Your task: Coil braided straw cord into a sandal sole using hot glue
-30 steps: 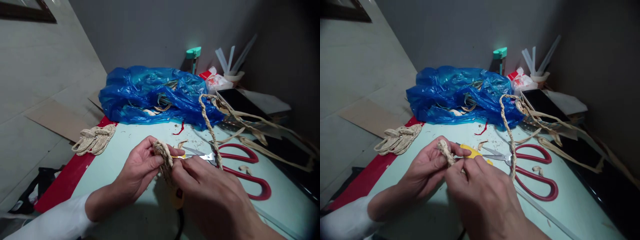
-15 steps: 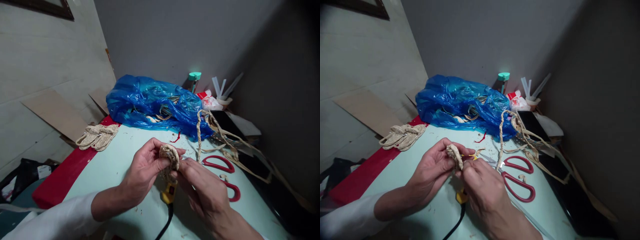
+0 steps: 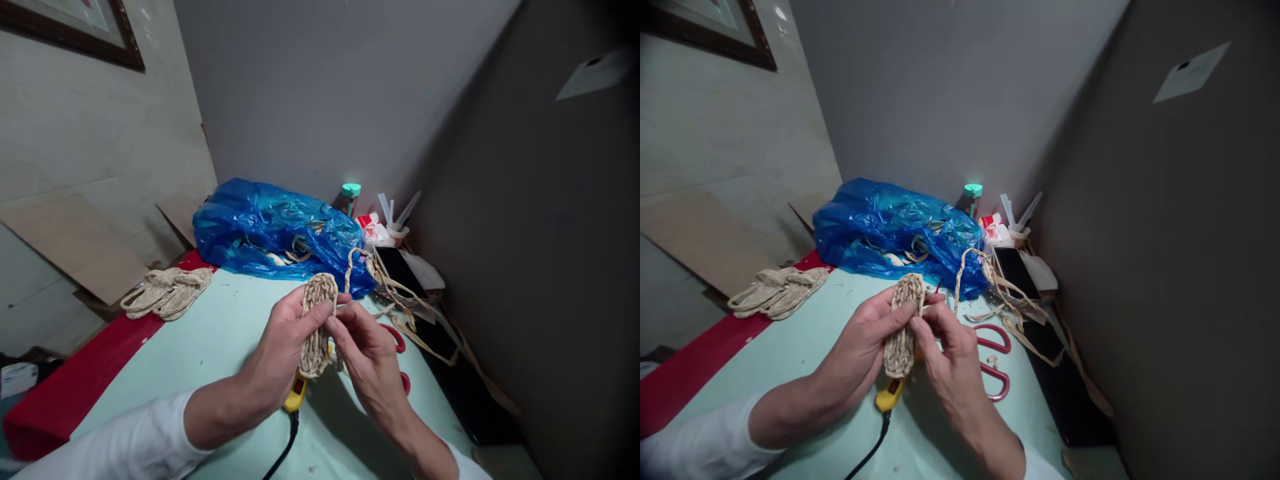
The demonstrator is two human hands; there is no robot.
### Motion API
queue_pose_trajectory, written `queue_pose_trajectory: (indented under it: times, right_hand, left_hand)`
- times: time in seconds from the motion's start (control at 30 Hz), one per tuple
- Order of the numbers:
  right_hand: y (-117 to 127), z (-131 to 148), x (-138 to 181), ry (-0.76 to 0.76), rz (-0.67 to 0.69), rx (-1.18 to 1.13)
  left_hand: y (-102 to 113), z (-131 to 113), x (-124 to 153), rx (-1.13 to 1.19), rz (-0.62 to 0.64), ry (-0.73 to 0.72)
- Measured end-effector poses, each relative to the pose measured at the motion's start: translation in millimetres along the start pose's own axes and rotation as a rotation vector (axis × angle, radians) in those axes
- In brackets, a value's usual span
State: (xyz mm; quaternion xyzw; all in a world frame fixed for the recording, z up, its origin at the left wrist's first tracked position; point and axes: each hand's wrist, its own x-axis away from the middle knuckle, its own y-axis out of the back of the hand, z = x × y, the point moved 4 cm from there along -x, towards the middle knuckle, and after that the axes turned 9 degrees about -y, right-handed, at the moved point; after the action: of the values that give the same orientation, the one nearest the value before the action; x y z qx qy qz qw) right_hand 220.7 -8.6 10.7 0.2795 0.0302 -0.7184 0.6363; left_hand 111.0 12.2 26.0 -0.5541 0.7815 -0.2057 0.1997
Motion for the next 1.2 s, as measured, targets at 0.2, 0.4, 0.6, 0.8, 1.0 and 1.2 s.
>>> queue_pose_trajectory:
  times: [0.2,0.4,0.6,0.8,1.0,1.2]
  right_hand:
    - [10.6,-4.2,-4.4,0.006,0.126,0.141]
    - [37.1,0.6,-8.4,0.031,0.17,0.272]
    - [60.9,10.2,-10.4,0.09,-0.068,0.217]
    - [49.5,18.2,-7.6,0.204,-0.009,0.122]
    - [45.6,18.2,-5.6,0.185,-0.018,0.071]
    - [42.1,17.8,-2.3,0.205,-0.092,0.124]
  left_hand:
    - [-2.2,1.7,-8.5,-0.165,0.007,-0.06]
    - [1.4,-0.8,-15.5,-0.335,0.041,-0.102]
    - [-2.1,2.9,-9.6,-0.536,0.153,-0.082]
    - [-1.8,9.9,-4.6,-0.671,0.251,-0.157]
    - [-6.0,10.5,-4.1,-0.619,0.283,-0.132]
    - [-8.5,13.6,-1.9,-0.481,0.246,-0.021]
